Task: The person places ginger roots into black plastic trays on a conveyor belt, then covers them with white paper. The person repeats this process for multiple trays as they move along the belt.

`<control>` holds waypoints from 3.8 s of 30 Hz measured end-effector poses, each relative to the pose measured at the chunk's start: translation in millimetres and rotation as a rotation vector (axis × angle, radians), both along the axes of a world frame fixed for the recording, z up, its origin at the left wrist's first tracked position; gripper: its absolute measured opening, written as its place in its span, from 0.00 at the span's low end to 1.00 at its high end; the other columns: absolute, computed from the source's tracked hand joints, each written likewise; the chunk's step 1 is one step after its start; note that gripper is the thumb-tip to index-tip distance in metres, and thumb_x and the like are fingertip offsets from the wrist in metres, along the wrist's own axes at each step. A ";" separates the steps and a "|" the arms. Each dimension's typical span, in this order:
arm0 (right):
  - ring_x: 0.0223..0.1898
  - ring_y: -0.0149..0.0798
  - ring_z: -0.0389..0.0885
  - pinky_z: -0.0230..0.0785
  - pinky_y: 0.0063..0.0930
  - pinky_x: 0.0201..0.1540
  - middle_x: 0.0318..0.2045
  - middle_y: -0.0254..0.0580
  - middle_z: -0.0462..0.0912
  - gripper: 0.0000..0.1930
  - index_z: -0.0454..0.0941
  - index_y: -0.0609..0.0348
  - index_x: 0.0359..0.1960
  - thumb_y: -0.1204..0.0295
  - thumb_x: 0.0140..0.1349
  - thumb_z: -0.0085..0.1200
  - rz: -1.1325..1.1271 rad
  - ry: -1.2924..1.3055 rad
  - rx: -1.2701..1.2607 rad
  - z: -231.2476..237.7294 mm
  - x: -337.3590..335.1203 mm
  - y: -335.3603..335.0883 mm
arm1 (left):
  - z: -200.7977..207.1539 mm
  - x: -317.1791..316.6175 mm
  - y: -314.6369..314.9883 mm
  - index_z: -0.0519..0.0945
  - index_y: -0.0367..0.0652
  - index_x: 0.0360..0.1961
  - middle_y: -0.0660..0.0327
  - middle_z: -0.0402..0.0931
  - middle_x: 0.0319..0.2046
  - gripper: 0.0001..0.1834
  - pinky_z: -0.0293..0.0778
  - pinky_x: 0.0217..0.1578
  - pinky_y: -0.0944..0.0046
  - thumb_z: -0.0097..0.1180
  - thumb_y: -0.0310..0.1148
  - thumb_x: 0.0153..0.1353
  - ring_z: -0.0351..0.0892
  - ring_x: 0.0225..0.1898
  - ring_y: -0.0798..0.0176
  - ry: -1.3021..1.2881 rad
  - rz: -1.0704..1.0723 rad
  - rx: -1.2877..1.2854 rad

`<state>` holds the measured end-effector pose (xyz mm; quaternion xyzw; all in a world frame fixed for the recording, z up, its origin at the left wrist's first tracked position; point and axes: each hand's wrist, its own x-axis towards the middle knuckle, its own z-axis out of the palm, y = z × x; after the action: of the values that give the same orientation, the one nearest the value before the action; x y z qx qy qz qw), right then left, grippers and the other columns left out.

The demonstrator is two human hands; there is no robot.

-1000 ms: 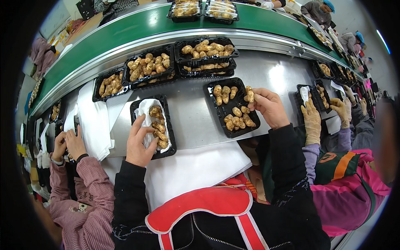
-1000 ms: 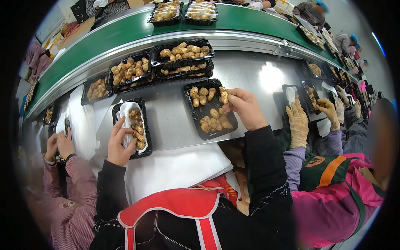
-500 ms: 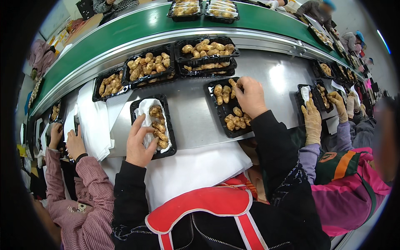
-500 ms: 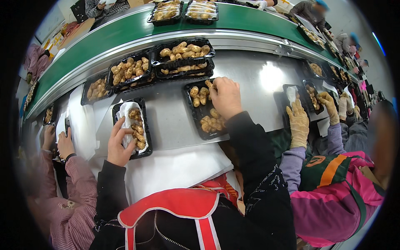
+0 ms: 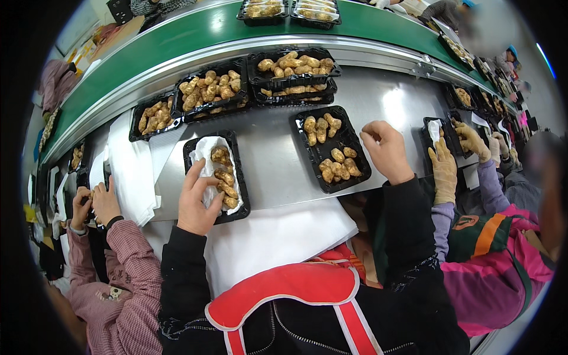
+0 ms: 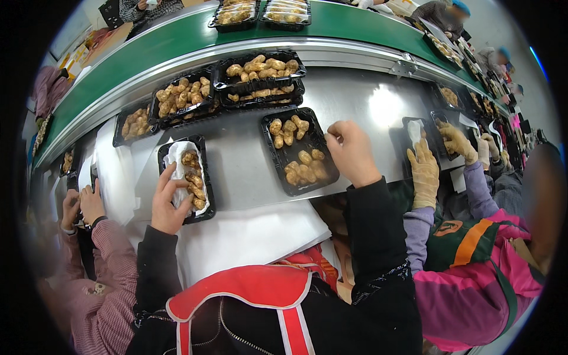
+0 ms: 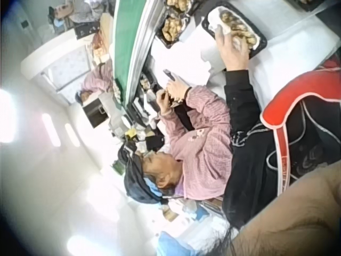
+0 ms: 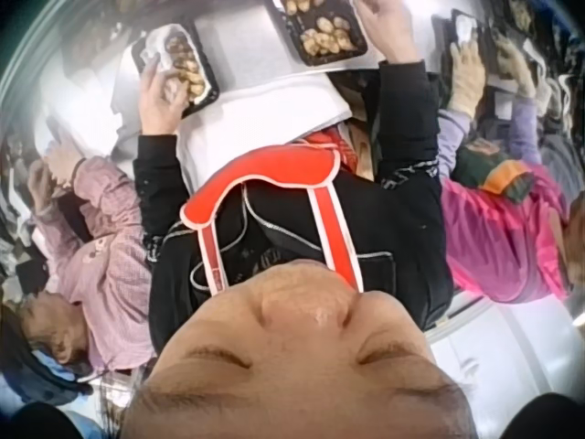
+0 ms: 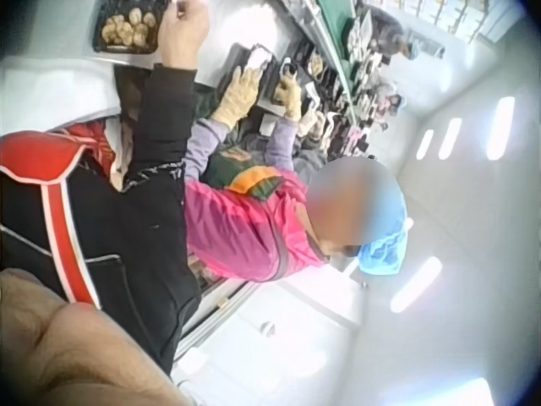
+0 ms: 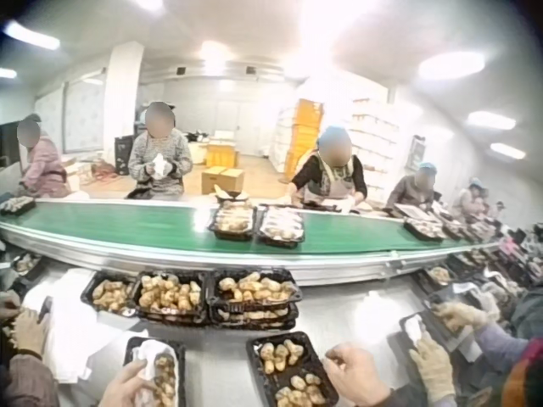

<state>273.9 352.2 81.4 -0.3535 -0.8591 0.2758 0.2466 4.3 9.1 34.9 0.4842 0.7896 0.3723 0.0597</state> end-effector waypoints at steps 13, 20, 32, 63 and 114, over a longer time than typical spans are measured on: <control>0.41 0.53 0.79 0.73 0.44 0.46 0.34 0.47 0.80 0.08 0.86 0.59 0.37 0.71 0.56 0.64 0.181 -0.246 0.255 11.7 12.9 -36.7 | 1.6 0.5 1.5 0.82 0.38 0.42 0.43 0.67 0.70 0.14 0.68 0.68 0.50 0.67 0.23 0.53 0.69 0.70 0.39 0.019 0.014 -0.012; 0.45 0.49 0.78 0.68 0.43 0.49 0.37 0.43 0.80 0.09 0.87 0.56 0.40 0.71 0.57 0.64 0.214 -0.307 0.460 -7.2 -12.1 -34.4 | 1.0 -0.1 1.0 0.82 0.38 0.42 0.43 0.67 0.70 0.14 0.68 0.68 0.50 0.67 0.23 0.52 0.69 0.70 0.39 0.003 0.016 -0.009; 0.45 0.49 0.76 0.62 0.44 0.51 0.37 0.43 0.79 0.05 0.84 0.56 0.34 0.70 0.58 0.60 0.097 -0.285 0.561 -22.4 -50.2 -4.8 | -1.6 -1.3 0.4 0.82 0.38 0.42 0.43 0.67 0.70 0.14 0.68 0.67 0.50 0.66 0.22 0.53 0.68 0.71 0.39 0.006 0.008 -0.011; 0.44 0.53 0.80 0.69 0.46 0.53 0.36 0.46 0.82 0.11 0.86 0.59 0.41 0.76 0.57 0.56 0.432 -0.596 0.353 -8.3 -40.2 -25.2 | 2.7 0.2 0.5 0.82 0.39 0.42 0.44 0.67 0.70 0.14 0.68 0.67 0.49 0.67 0.23 0.53 0.68 0.70 0.39 0.008 0.012 -0.011; 0.35 0.24 0.75 0.71 0.22 0.41 0.33 0.29 0.78 0.19 0.80 0.62 0.60 0.79 0.68 0.51 0.122 0.186 -0.614 2.1 12.6 2.3 | -1.8 -0.6 1.3 0.82 0.39 0.42 0.44 0.67 0.70 0.15 0.68 0.68 0.50 0.67 0.23 0.52 0.68 0.70 0.39 0.026 0.014 -0.005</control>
<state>286.6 354.4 83.5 -0.3323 -0.7292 0.5676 0.1890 3.7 10.4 33.0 0.4834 0.7945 0.3643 0.0484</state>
